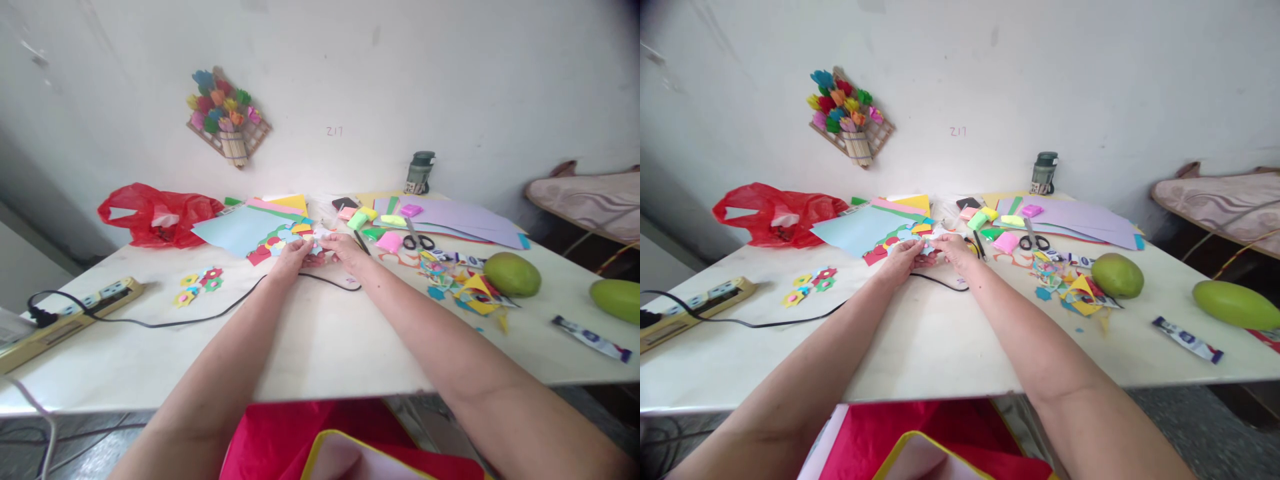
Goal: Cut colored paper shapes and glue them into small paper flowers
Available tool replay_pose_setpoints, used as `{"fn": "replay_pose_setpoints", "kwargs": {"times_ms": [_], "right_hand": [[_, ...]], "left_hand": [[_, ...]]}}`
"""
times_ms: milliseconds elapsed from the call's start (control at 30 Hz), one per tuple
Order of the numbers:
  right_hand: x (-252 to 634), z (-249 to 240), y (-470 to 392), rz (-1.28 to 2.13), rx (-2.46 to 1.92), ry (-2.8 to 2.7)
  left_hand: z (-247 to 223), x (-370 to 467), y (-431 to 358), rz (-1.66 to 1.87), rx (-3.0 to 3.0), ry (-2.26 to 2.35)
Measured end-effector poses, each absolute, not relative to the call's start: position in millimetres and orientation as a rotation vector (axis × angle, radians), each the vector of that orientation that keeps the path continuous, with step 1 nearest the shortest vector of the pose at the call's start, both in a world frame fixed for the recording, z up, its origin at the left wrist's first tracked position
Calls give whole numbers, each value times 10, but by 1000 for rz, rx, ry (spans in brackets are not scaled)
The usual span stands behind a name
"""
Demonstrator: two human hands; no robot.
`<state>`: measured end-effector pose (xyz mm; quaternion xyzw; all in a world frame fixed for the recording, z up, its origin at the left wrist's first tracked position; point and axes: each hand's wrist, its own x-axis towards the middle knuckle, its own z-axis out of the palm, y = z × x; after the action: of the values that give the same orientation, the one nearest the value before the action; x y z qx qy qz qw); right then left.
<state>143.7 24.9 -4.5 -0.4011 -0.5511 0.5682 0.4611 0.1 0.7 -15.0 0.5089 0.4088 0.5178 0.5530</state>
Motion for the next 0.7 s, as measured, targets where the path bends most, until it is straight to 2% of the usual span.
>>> {"fn": "replay_pose_setpoints", "kwargs": {"times_ms": [700], "right_hand": [[1443,-27,247,1344,-1011,-1388]], "left_hand": [[-95,46,-46,1226,1207,1026]]}}
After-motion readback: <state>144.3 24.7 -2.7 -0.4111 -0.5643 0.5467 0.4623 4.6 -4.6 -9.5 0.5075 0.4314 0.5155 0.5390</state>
